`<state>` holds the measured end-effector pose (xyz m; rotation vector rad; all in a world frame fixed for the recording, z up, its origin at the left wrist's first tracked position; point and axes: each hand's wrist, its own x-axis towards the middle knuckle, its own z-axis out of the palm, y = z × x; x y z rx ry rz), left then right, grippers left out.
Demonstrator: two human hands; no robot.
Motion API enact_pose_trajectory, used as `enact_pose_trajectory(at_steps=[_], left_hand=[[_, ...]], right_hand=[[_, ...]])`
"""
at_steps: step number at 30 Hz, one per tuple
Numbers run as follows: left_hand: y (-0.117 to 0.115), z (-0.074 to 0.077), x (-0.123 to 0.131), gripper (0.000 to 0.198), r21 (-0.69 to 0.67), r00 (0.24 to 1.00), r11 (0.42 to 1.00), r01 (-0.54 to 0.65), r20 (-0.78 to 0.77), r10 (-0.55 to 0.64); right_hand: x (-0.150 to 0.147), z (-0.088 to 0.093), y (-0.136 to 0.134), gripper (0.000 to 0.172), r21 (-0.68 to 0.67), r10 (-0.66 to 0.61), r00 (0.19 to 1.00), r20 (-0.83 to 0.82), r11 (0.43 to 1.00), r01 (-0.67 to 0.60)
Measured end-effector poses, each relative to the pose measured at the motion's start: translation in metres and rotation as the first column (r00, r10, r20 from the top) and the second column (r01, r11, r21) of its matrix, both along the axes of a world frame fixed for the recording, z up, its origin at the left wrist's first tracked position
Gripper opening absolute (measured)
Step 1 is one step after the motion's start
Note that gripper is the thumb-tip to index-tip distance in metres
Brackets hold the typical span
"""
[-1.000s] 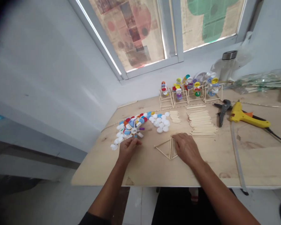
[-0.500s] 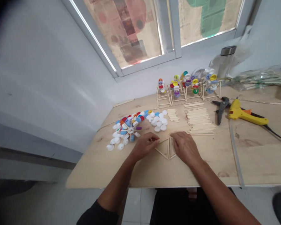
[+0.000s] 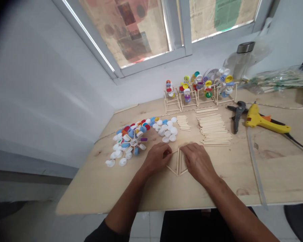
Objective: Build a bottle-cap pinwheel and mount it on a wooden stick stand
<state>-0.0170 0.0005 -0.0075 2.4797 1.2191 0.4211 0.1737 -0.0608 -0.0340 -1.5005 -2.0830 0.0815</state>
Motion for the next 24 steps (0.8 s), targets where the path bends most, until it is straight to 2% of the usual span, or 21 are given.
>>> enact_pose_trajectory(at_steps=[11,24], left_hand=[[-0.003,0.002,-0.006,0.008,0.012,1.000,1.000,-0.024,0.004,0.024],[-0.005,0.003,-0.006,0.006,0.017,1.000,1.000,-0.015,-0.012,0.015]], right_hand=[[-0.006,0.006,-0.003,0.032,-0.024,0.002,1.000,0.002,1.000,-0.002],[-0.010,0.012,-0.006,0.023,-0.054,-0.052,0.999,-0.014,0.997,0.051]])
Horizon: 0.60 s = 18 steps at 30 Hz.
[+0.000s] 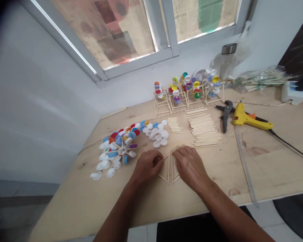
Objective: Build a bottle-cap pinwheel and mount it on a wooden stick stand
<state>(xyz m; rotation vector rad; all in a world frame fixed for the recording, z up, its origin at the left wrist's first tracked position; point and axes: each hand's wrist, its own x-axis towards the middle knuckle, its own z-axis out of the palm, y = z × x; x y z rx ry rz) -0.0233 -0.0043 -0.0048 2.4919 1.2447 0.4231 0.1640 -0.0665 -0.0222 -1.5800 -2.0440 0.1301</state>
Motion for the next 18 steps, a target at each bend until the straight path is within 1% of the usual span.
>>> enact_pose_trajectory(at_steps=[5,8,11,18], left_hand=[[0.000,-0.001,0.000,0.006,0.015,1.000,1.000,0.006,0.006,-0.006],[0.000,-0.003,0.000,0.005,0.035,1.000,0.999,0.017,0.021,-0.018],[0.001,-0.007,0.001,0.005,0.059,0.999,0.998,0.017,0.043,-0.020],[0.000,-0.012,0.004,0.014,0.101,0.993,0.995,-0.020,0.119,0.008]], right_hand=[[-0.002,0.000,-0.001,0.020,-0.016,-0.016,1.000,-0.001,1.000,0.016],[-0.003,0.001,-0.001,0.022,-0.012,-0.023,1.000,0.011,1.000,0.023],[-0.003,0.002,-0.001,0.021,-0.006,-0.026,1.000,0.010,1.000,0.026],[-0.004,0.001,-0.001,0.017,-0.028,-0.043,0.998,0.039,0.999,0.044]])
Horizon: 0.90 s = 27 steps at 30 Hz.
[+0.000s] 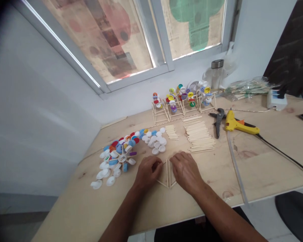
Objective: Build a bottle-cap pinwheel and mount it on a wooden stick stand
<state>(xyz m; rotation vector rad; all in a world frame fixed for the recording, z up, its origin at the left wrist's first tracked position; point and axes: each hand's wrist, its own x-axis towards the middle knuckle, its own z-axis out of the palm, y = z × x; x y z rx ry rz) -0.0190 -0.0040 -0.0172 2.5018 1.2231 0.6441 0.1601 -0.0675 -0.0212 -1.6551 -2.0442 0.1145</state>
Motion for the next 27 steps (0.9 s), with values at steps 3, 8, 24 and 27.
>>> enact_pose_trajectory(at_steps=[3,8,24,27], left_hand=[[0.000,-0.002,0.000,0.018,0.003,0.999,1.000,-0.028,0.046,0.027],[0.002,-0.008,-0.002,0.020,-0.043,0.987,0.996,-0.076,0.136,0.081],[0.006,-0.015,-0.001,0.020,-0.114,0.965,0.989,-0.091,0.236,0.116],[0.006,-0.015,-0.001,0.019,-0.103,0.963,0.990,-0.093,0.243,0.116]], right_hand=[[0.000,-0.002,0.000,0.017,0.006,-0.007,1.000,0.004,1.000,0.007],[-0.001,-0.003,0.000,0.017,0.017,-0.012,1.000,0.008,1.000,0.011],[0.000,-0.012,0.002,0.017,0.072,-0.017,1.000,-0.013,0.997,0.017],[0.001,-0.016,0.003,0.018,0.090,-0.014,1.000,-0.023,0.996,0.016]])
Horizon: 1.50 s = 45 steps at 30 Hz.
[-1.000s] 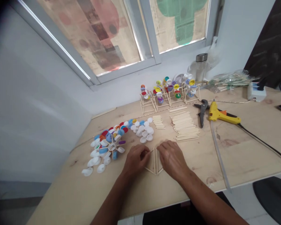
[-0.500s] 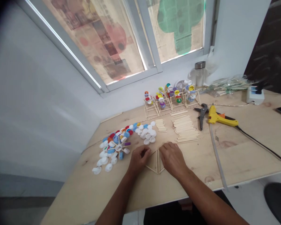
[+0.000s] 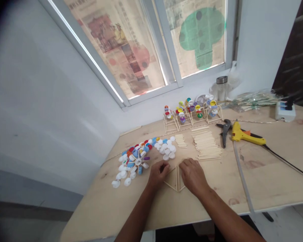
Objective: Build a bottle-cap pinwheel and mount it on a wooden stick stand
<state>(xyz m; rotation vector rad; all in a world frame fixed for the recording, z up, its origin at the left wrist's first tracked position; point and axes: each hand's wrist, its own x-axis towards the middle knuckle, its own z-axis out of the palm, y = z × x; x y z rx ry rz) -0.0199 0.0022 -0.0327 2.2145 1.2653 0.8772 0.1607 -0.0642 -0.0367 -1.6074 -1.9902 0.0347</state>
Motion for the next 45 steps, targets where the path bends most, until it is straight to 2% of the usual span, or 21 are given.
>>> enact_pose_trajectory(at_steps=[14,21,27,32,38,42,45], left_hand=[[-0.004,0.004,0.001,0.018,0.038,1.000,0.999,-0.005,0.018,0.005],[-0.007,0.007,0.000,0.015,0.018,0.999,0.999,0.038,0.026,-0.038],[-0.008,0.001,-0.005,0.015,0.000,0.998,0.999,0.050,0.045,-0.050],[-0.012,-0.003,-0.011,0.015,0.000,0.995,0.995,0.103,-0.009,-0.103],[-0.012,-0.009,-0.019,0.015,0.064,0.986,0.986,0.155,-0.068,-0.150],[-0.010,-0.010,-0.016,0.015,0.089,0.990,0.988,0.130,-0.061,-0.125],[-0.010,-0.008,-0.012,0.015,0.114,0.998,0.991,0.070,-0.013,-0.069]], right_hand=[[0.006,-0.010,0.003,0.024,0.055,0.054,0.998,-0.032,0.997,-0.053],[0.008,-0.011,0.000,0.021,0.043,0.076,0.997,-0.032,0.996,-0.074],[0.004,-0.006,-0.003,0.021,0.012,0.050,0.997,-0.051,0.999,-0.049],[0.000,-0.001,-0.005,0.021,-0.036,0.052,0.996,-0.078,0.998,-0.055],[-0.005,0.002,-0.005,0.019,-0.059,0.024,0.992,-0.126,0.998,-0.032],[-0.008,0.003,-0.005,0.018,-0.060,0.015,0.987,-0.157,0.998,-0.025],[-0.009,0.002,-0.005,0.017,-0.044,0.011,0.986,-0.165,0.999,-0.019]])
